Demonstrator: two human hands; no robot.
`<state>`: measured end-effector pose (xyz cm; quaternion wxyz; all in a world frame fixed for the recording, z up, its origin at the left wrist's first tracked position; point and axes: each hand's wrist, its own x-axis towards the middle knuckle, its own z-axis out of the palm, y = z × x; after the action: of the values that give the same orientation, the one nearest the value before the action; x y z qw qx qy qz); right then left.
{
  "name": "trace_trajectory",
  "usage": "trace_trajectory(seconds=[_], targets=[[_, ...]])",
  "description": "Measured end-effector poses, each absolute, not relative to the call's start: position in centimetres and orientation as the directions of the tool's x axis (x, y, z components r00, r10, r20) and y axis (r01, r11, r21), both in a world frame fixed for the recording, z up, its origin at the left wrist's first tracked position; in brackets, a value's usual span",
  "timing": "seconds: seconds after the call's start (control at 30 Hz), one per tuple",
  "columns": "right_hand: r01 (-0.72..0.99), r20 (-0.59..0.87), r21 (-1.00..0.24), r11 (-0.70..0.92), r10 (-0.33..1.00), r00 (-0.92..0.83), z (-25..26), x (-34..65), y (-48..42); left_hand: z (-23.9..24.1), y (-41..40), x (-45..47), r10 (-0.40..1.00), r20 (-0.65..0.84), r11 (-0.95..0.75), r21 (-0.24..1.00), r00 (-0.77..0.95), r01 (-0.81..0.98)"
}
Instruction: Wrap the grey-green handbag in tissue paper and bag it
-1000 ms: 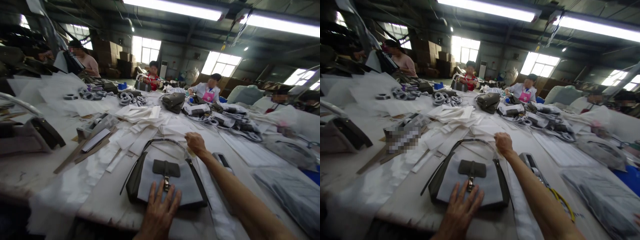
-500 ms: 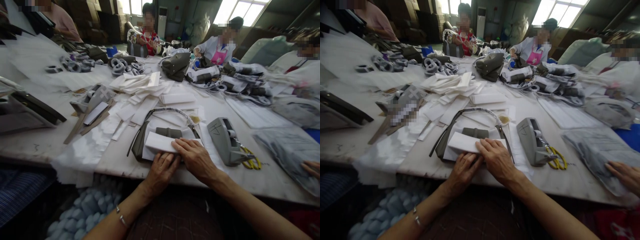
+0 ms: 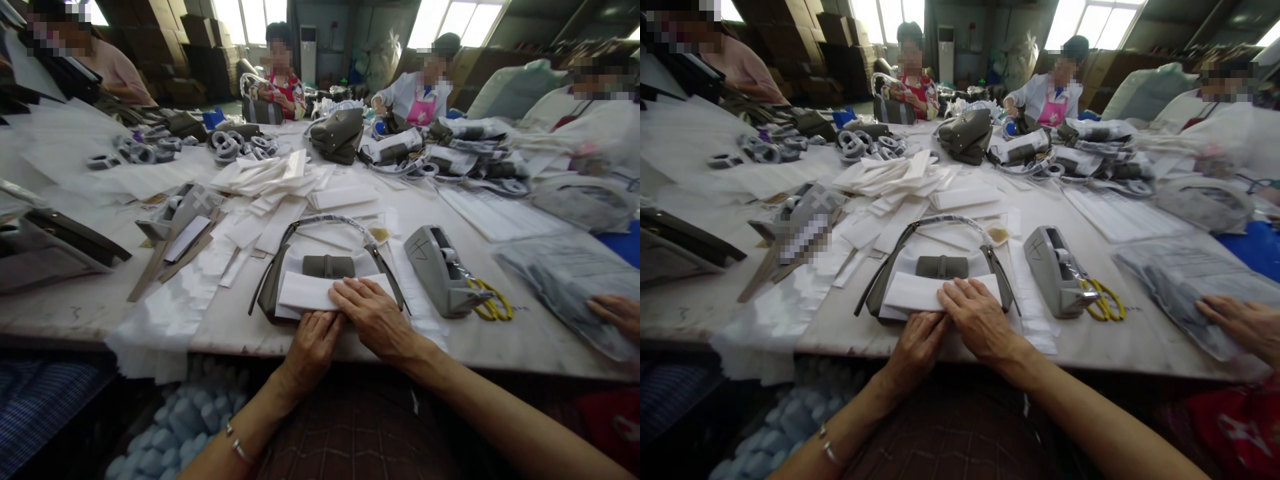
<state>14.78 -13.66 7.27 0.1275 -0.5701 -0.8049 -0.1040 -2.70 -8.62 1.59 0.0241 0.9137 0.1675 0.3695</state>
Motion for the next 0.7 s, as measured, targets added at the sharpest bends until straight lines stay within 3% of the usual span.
trace_trajectory(seconds=[0.17,0.43,0.6,0.7], targets=[[0.947,0.357,-0.034,0.319,0.889,-0.287,6.5,14.9,-13.6,1.4,-8.8,-2.8,0.294,0.667,-0.952,0.142,0.684,0.27],[0.909,0.191,-0.177,0.377,0.919,-0.344,7.3,16.2,-13.2,6.8,-7.9,-2.9,0.199,0.659,-0.979,0.095,0.725,0.182],[0.893,0.182,-0.236,0.384,0.92,-0.347,8.0,16.6,-13.2,5.6,-6.1,-0.5,0.301,0.537,-0.948,0.081,0.788,0.307],[0.845,0.115,-0.353,0.401,0.915,-0.386,9.9,17.3,-12.8,3.0,-5.7,0.1,0.358,0.507,-0.923,0.067,0.784,0.378]])
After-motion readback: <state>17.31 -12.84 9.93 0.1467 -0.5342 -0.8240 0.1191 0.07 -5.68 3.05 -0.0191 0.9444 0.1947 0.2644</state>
